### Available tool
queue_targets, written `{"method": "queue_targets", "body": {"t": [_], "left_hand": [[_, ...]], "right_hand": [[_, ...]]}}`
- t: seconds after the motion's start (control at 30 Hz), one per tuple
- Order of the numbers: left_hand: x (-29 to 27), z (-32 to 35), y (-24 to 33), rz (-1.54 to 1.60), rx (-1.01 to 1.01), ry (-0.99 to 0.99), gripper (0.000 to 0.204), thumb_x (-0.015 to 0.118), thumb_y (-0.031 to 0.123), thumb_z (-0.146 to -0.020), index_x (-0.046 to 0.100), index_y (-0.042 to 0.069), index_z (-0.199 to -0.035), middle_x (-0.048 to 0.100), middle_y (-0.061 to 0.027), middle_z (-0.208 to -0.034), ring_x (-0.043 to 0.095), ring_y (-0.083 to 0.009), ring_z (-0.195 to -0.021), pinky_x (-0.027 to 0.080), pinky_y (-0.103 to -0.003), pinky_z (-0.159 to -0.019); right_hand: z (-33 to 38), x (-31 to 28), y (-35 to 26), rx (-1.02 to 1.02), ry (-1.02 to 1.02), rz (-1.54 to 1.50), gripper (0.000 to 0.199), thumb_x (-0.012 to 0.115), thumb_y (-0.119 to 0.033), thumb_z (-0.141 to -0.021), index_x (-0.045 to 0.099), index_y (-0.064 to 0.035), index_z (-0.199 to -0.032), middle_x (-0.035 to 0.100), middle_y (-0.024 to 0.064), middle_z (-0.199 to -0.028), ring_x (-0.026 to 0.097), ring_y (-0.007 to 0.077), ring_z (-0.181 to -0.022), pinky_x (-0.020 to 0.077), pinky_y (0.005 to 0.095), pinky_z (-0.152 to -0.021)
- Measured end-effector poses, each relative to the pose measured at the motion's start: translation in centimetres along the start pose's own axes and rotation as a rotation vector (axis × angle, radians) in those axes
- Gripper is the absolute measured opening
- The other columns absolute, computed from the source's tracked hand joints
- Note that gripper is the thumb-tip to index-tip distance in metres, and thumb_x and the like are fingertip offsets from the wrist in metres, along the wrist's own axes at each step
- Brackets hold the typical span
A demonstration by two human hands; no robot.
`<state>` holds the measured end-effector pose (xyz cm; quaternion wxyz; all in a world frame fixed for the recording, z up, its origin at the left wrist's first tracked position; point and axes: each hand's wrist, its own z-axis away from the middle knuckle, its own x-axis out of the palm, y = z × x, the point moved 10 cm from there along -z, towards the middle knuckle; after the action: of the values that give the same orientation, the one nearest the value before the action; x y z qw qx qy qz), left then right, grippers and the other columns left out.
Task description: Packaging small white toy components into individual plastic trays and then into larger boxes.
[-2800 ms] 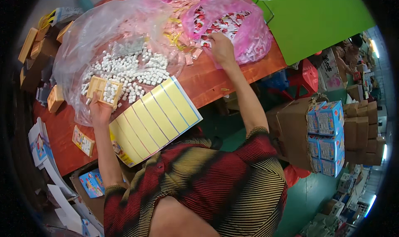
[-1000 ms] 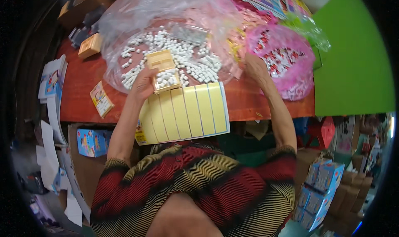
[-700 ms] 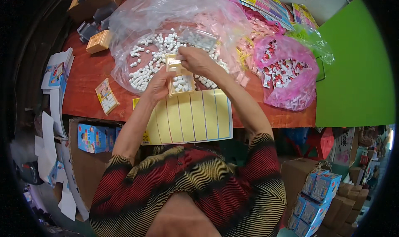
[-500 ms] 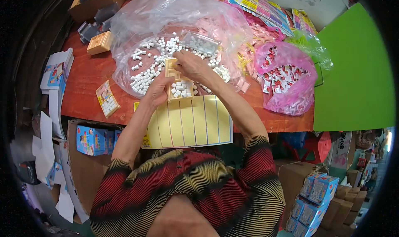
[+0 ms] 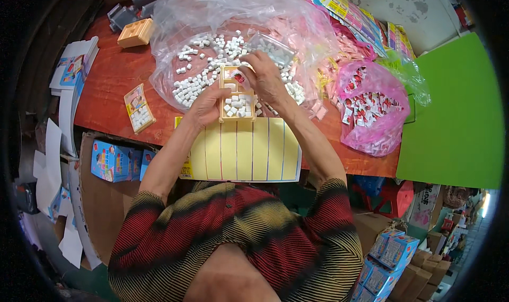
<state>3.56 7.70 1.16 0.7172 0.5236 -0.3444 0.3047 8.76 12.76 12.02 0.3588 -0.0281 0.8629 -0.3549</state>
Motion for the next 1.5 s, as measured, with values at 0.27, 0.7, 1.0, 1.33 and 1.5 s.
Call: {"method": "queue_targets", "body": {"t": [0.27, 0.7, 1.0, 1.33, 1.5], "left_hand": [[0.5, 0.0, -0.2, -0.082, 0.004, -0.042, 0.042, 0.042, -0.004, -0.074, 0.035, 0.002, -0.114, 0.05, -0.0099, -0.103, 0.054, -0.0182, -0.09, 0.046, -0.032, -0.081], [-1.4, 0.8, 1.1, -0.064, 0.042, 0.02, 0.046, 0.041, -0.002, -0.075, 0.03, 0.002, -0.119, 0.044, -0.0156, -0.113, 0.048, -0.0244, -0.101, 0.042, -0.036, -0.086], [-1.6, 0.9, 1.6, -0.046, 0.068, 0.017, 0.042, 0.041, -0.003, -0.075, 0.033, 0.001, -0.116, 0.047, -0.0142, -0.11, 0.052, -0.0225, -0.096, 0.044, -0.034, -0.083], [-1.6, 1.0, 1.3, -0.052, 0.039, 0.048, 0.043, 0.042, -0.003, -0.075, 0.033, 0.001, -0.116, 0.048, -0.0148, -0.109, 0.051, -0.0227, -0.097, 0.044, -0.034, -0.083], [-1.8, 0.9, 1.5, -0.064, 0.04, 0.079, 0.042, 0.042, -0.002, -0.075, 0.034, 0.0, -0.116, 0.048, -0.0143, -0.109, 0.052, -0.0225, -0.097, 0.044, -0.033, -0.083]], "right_hand": [[0.6, 2.2, 0.2, -0.107, -0.193, 0.426, 0.011, 0.058, -0.012, -0.071, 0.057, -0.0066, -0.08, 0.054, 0.0052, -0.077, 0.049, 0.0224, -0.075, 0.0378, 0.0326, -0.066], [-0.7, -0.9, 11.9, 0.214, -0.076, 0.624, 0.014, 0.06, -0.01, -0.065, 0.057, -0.0005, -0.075, 0.055, 0.0097, -0.072, 0.055, 0.0222, -0.064, 0.0435, 0.0299, -0.055], [-0.3, 2.2, 19.8, 0.755, -0.569, -0.202, 0.014, 0.062, -0.018, -0.072, 0.056, -0.0068, -0.078, 0.054, -0.0016, -0.064, 0.049, 0.0056, -0.051, 0.0395, 0.019, -0.042], [0.2, 2.2, 19.9, 0.828, -0.517, -0.385, 0.015, 0.064, -0.019, -0.07, 0.057, -0.0079, -0.076, 0.051, -0.0017, -0.058, 0.047, 0.0069, -0.044, 0.0407, 0.019, -0.041], [0.1, 2.1, 19.7, 0.821, -0.479, -0.383, 0.016, 0.064, -0.02, -0.07, 0.057, -0.0077, -0.078, 0.051, -0.0015, -0.058, 0.048, 0.0073, -0.046, 0.042, 0.0199, -0.042]]}}
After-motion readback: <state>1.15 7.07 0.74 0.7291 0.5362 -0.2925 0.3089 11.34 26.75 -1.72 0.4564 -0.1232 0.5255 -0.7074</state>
